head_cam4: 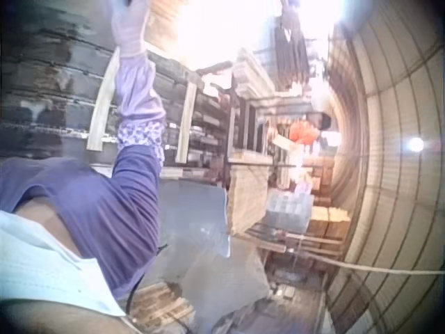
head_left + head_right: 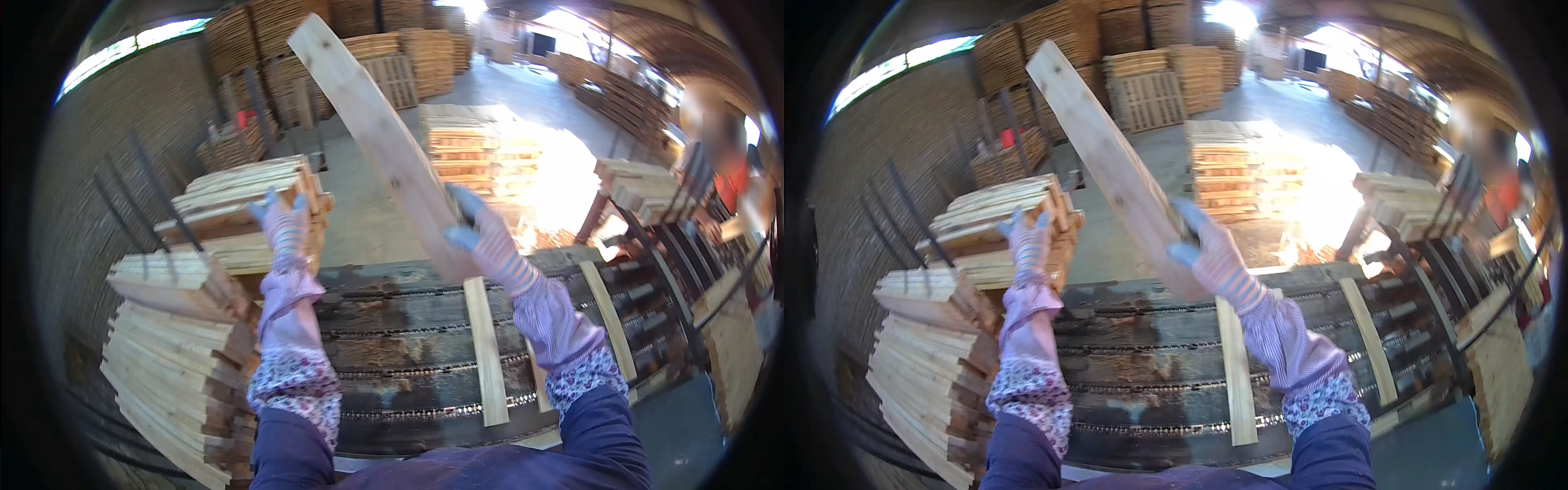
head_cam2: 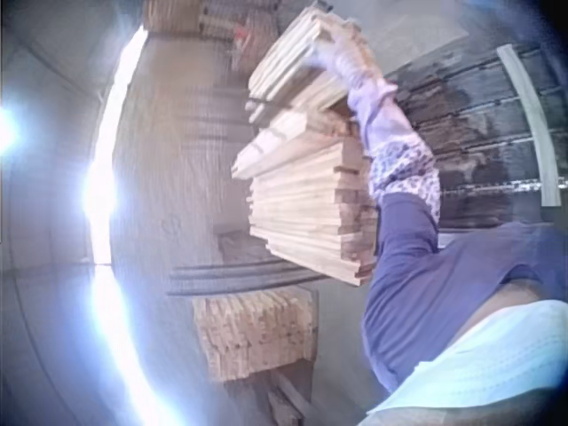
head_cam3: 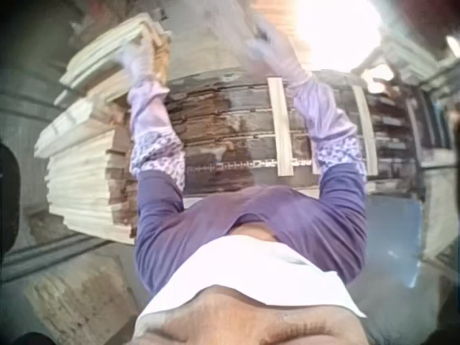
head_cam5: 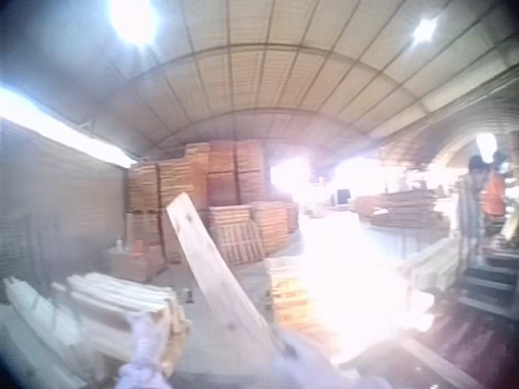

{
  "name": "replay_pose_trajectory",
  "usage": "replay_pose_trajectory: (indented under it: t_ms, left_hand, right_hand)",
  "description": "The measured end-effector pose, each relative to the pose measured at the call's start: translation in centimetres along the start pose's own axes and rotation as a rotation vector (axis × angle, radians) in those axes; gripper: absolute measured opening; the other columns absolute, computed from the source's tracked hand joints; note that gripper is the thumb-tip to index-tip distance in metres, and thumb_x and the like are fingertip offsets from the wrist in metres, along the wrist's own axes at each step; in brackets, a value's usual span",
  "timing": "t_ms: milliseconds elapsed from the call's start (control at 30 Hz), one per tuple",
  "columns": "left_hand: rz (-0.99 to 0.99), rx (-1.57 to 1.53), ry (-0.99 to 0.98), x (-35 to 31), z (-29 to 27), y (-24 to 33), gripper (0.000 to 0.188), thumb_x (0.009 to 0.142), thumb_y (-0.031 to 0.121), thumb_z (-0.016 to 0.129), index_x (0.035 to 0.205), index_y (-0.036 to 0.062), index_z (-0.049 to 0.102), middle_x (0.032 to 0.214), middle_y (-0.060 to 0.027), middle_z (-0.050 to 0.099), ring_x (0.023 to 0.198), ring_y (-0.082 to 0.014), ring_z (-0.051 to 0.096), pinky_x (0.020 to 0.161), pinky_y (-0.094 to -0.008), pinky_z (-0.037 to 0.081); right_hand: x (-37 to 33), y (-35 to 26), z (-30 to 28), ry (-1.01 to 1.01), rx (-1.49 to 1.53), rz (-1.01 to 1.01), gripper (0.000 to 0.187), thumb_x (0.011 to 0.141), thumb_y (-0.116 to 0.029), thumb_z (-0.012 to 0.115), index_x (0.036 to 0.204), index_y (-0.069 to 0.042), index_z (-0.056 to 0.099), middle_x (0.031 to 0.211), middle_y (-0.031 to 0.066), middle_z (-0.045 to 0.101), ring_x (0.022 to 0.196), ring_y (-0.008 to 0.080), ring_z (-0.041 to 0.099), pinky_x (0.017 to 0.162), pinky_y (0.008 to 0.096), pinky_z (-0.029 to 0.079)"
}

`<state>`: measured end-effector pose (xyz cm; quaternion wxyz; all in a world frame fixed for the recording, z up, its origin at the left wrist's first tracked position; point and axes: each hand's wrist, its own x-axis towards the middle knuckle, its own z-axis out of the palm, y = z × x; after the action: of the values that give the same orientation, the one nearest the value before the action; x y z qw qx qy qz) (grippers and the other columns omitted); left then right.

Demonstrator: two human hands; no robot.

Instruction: The person repeatedly picks up wooden planks from a conveyor belt and stacks them onto a nearby pile. The person handles the planks by hand, placing them one at a time or in small groups onto the growing stack.

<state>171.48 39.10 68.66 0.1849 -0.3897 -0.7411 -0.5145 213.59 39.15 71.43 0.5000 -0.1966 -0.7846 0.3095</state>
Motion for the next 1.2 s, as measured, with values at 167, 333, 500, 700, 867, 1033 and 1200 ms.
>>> replay_pose_trajectory:
  t_ms: [167, 333, 500, 700, 867, 1033, 1200]
  left_hand:
    - [-0.001, -0.194, -0.189, -2.2, 4.1, 2.8, 0.069, 0.091, 0.038, 0.075, 0.147, 0.0035, 0.056, 0.163, -0.0267, 0.036, 0.146, -0.0415, 0.043, 0.123, -0.0462, 0.034]
    - [0.103, -0.009, -0.213, -3.0, 5.4, 1.1, 0.065, 0.093, 0.047, 0.07, 0.143, 0.0066, 0.059, 0.157, -0.0231, 0.048, 0.145, -0.0468, 0.045, 0.122, -0.0542, 0.035]
    - [0.172, 0.069, -0.343, -9.3, 5.1, 3.6, 0.068, 0.093, 0.05, 0.069, 0.147, 0.0105, 0.055, 0.156, -0.0217, 0.048, 0.146, -0.0442, 0.044, 0.12, -0.0564, 0.036]
    - [0.296, 0.177, -1.116, -24.8, 4.4, 6.5, 0.072, 0.093, 0.053, 0.069, 0.151, 0.0153, 0.049, 0.156, -0.02, 0.049, 0.147, -0.0412, 0.044, 0.118, -0.0592, 0.037]
    - [0.272, 0.285, -1.587, -39.8, 1.2, 1.0, 0.076, 0.092, 0.056, 0.068, 0.154, 0.0193, 0.045, 0.155, -0.0185, 0.05, 0.148, -0.0387, 0.043, 0.116, -0.0615, 0.038]
    - [0.464, 0.273, -1.468, -47.6, -3.4, 0.9, 0.085, 0.083, 0.06, 0.076, 0.155, 0.0243, 0.047, 0.152, -0.0207, 0.045, 0.145, -0.045, 0.038, 0.115, -0.0607, 0.037]
    - [0.201, 0.321, -1.289, -49.6, -4.6, -0.3, 0.093, 0.08, 0.06, 0.079, 0.158, 0.0246, 0.042, 0.167, -0.023, 0.029, 0.149, -0.0467, 0.035, 0.115, -0.0616, 0.037]
  right_hand:
    - [14.3, -3.7, 11.5, -0.034, -0.035, -0.189, 0.061, 0.091, -0.022, 0.07, 0.147, -0.006, 0.053, 0.123, 0.0221, 0.072, 0.112, 0.0323, 0.071, 0.1, 0.0393, 0.054]
    - [21.8, -11.1, 25.3, -0.349, -0.23, -0.248, 0.053, 0.094, -0.027, 0.07, 0.143, -0.012, 0.058, 0.121, 0.0206, 0.074, 0.111, 0.0363, 0.072, 0.097, 0.0427, 0.057]
    - [24.8, -4.3, 36.2, -0.485, -0.854, -0.393, 0.038, 0.095, -0.026, 0.067, 0.131, -0.014, 0.07, 0.114, 0.0176, 0.076, 0.107, 0.0374, 0.074, 0.089, 0.0482, 0.057]
    - [23.2, -1.7, 36.0, -0.66, -1.053, -0.135, 0.038, 0.096, -0.024, 0.064, 0.131, -0.009, 0.069, 0.135, 0.0186, 0.066, 0.125, 0.0383, 0.064, 0.103, 0.0486, 0.051]
    - [11.8, -2.7, 23.7, -0.469, -0.796, -0.17, 0.052, 0.094, -0.026, 0.066, 0.143, -0.01, 0.058, 0.134, 0.0163, 0.063, 0.126, 0.0363, 0.061, 0.107, 0.0475, 0.049]
    - [-12.7, 6.5, 3.2, -0.69, -0.765, 0.392, 0.046, 0.097, -0.033, 0.065, 0.14, -0.016, 0.063, 0.136, 0.0176, 0.064, 0.125, 0.0357, 0.061, 0.106, 0.0487, 0.05]
    - [-38.5, 5.8, -7.1, -0.266, -0.652, 0.936, 0.045, 0.091, -0.026, 0.072, 0.132, -0.01, 0.07, 0.12, 0.0178, 0.075, 0.112, 0.034, 0.072, 0.099, 0.0415, 0.056]
